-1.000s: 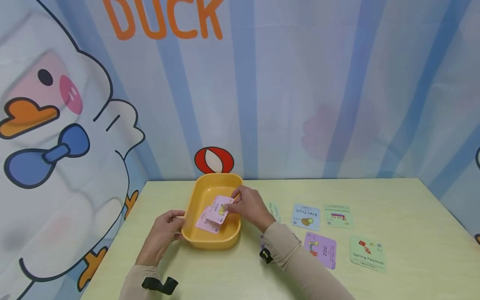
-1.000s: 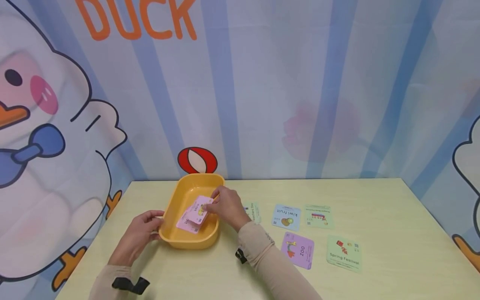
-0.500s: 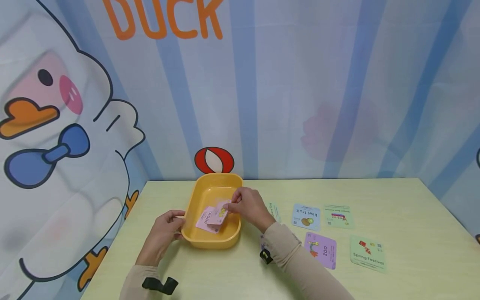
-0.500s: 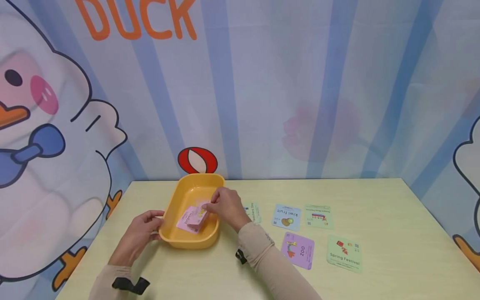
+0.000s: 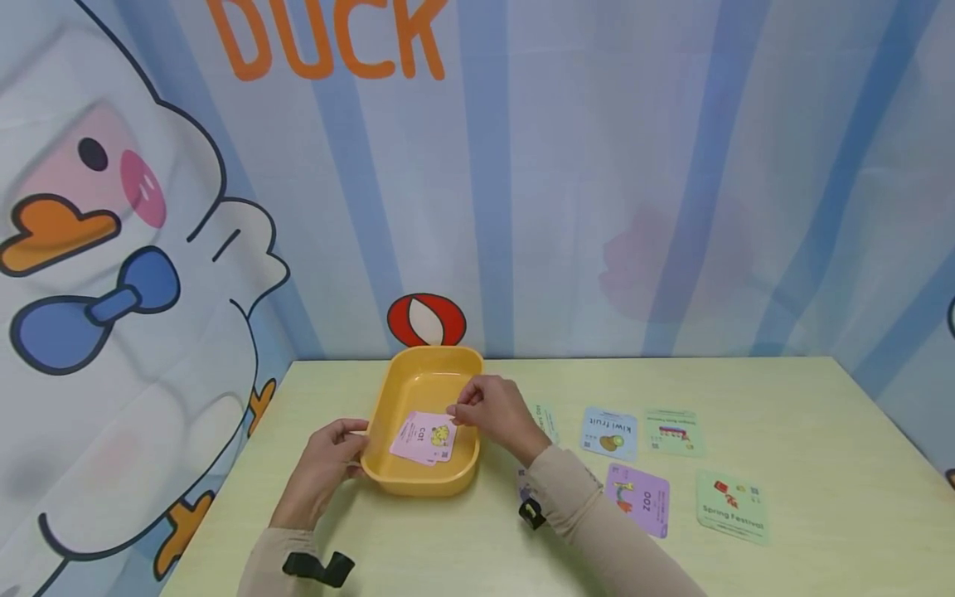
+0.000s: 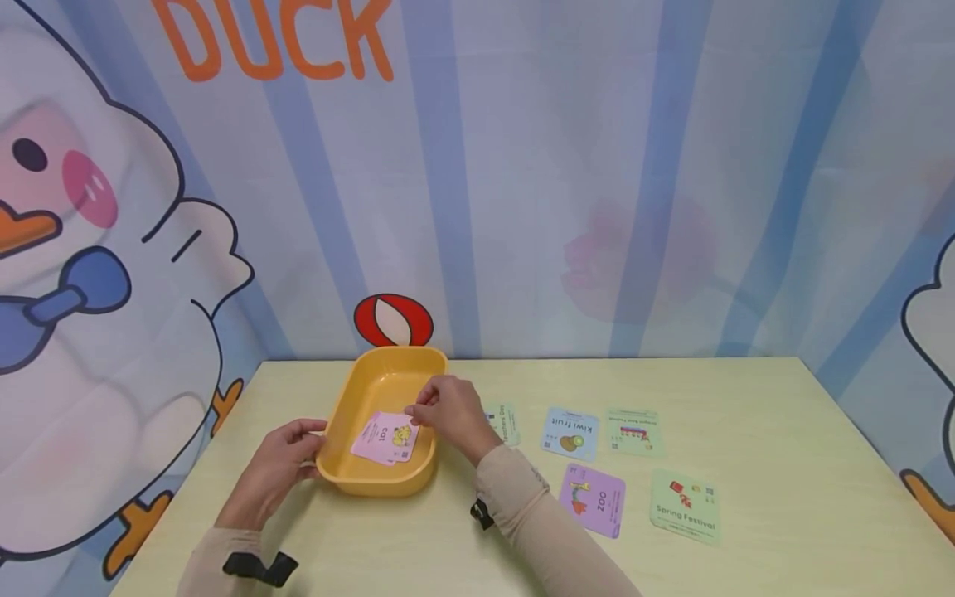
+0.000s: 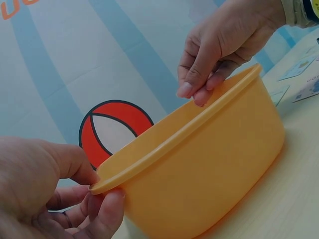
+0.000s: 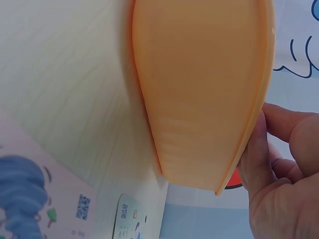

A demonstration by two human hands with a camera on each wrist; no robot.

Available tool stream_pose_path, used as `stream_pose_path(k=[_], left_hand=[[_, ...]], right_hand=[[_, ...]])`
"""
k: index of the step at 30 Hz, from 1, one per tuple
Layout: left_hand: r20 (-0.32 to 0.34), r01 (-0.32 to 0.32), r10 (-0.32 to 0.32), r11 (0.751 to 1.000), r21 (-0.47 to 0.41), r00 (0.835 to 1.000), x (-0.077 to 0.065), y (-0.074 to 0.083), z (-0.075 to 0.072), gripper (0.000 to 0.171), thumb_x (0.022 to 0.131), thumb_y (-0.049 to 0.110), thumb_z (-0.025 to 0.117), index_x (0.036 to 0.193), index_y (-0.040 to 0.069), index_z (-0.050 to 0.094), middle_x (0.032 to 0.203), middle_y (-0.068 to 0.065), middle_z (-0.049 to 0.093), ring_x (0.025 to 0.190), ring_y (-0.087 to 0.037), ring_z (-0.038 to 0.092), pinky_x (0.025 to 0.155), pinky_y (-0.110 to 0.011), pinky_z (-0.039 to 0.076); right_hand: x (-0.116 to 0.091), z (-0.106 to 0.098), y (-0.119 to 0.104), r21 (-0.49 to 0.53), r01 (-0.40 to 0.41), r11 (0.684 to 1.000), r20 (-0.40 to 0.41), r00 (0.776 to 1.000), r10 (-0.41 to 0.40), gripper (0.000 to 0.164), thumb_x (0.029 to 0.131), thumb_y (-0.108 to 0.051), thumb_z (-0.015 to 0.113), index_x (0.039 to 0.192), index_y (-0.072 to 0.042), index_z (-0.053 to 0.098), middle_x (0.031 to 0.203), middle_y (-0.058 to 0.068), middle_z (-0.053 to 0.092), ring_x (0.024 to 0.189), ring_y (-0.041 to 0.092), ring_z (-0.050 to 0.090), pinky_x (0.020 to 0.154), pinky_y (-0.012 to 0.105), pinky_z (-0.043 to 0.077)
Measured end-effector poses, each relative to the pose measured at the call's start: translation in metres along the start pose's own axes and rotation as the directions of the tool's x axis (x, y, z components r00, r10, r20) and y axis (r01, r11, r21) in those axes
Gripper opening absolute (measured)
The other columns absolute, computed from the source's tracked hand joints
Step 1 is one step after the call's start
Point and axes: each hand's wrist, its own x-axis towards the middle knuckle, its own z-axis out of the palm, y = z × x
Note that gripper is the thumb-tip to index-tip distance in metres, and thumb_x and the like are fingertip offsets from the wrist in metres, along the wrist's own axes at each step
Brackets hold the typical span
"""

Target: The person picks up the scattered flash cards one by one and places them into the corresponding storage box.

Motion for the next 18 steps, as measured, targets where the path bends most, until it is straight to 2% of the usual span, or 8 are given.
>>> stream_pose_path(k=[4, 6, 9, 13, 15, 18], left_hand=[[0.003, -0.004, 0.004, 1.000, 0.006, 1.000, 0.001, 0.000, 0.001, 0.034, 0.099, 0.013, 0.055, 0.132, 0.002, 0.056, 0.108, -0.014, 0.058, 0.092, -0.024, 0.059, 0.069, -0.029, 0.055], [0.002, -0.004, 0.004, 1.000, 0.008, 1.000, 0.001, -0.001, 0.001, 0.034, 0.099, 0.013, 0.055, 0.131, 0.002, 0.057, 0.109, -0.014, 0.059, 0.092, -0.024, 0.059, 0.069, -0.030, 0.055], [0.002, -0.004, 0.004, 1.000, 0.011, 1.000, 0.002, -0.001, 0.002, 0.034, 0.099, 0.014, 0.055, 0.131, 0.002, 0.057, 0.109, -0.014, 0.059, 0.092, -0.024, 0.059, 0.069, -0.030, 0.055], [0.001, -0.004, 0.004, 1.000, 0.012, 1.000, 0.002, 0.000, 0.001, 0.034, 0.099, 0.013, 0.055, 0.131, 0.001, 0.056, 0.109, -0.014, 0.059, 0.092, -0.024, 0.059, 0.069, -0.029, 0.055], [0.001, -0.005, 0.005, 1.000, 0.012, 1.000, 0.003, 0.000, 0.001, 0.034, 0.099, 0.012, 0.055, 0.131, 0.001, 0.056, 0.109, -0.014, 0.059, 0.092, -0.024, 0.059, 0.070, -0.029, 0.055], [0.000, -0.005, 0.005, 1.000, 0.017, 1.000, 0.002, 0.000, 0.001, 0.033, 0.099, 0.012, 0.055, 0.130, 0.001, 0.057, 0.108, -0.014, 0.060, 0.091, -0.024, 0.058, 0.070, -0.029, 0.055]], right_hand=[[-0.003, -0.002, 0.001, 0.103, 0.012, 0.995, 0.010, 1.000, -0.013, 0.010, 0.090, -0.010, 0.075, 0.093, -0.004, 0.068, 0.086, 0.006, 0.070, 0.084, 0.031, 0.075, 0.077, 0.042, 0.061], [-0.006, -0.004, 0.001, 0.137, 0.018, 0.990, 0.022, 1.000, -0.021, 0.009, 0.091, -0.009, 0.074, 0.095, -0.003, 0.068, 0.090, 0.008, 0.069, 0.086, 0.032, 0.075, 0.079, 0.044, 0.061], [-0.011, -0.009, 0.002, 0.125, 0.040, 0.991, 0.035, 0.998, -0.045, 0.008, 0.093, -0.013, 0.072, 0.097, -0.006, 0.069, 0.093, 0.006, 0.069, 0.086, 0.027, 0.074, 0.079, 0.041, 0.061], [-0.016, -0.019, 0.005, 0.118, 0.064, 0.991, 0.044, 0.997, -0.069, 0.008, 0.095, -0.014, 0.071, 0.099, -0.008, 0.069, 0.096, 0.005, 0.070, 0.088, 0.028, 0.073, 0.080, 0.042, 0.061], [-0.018, -0.024, 0.007, 0.136, 0.062, 0.989, 0.046, 0.997, -0.069, 0.008, 0.095, -0.013, 0.070, 0.100, -0.007, 0.070, 0.097, 0.007, 0.070, 0.090, 0.030, 0.073, 0.081, 0.045, 0.060], [-0.023, -0.036, 0.009, 0.143, 0.042, 0.989, 0.043, 0.998, -0.048, 0.010, 0.095, -0.012, 0.070, 0.103, -0.008, 0.069, 0.100, 0.007, 0.069, 0.091, 0.031, 0.073, 0.080, 0.040, 0.061]])
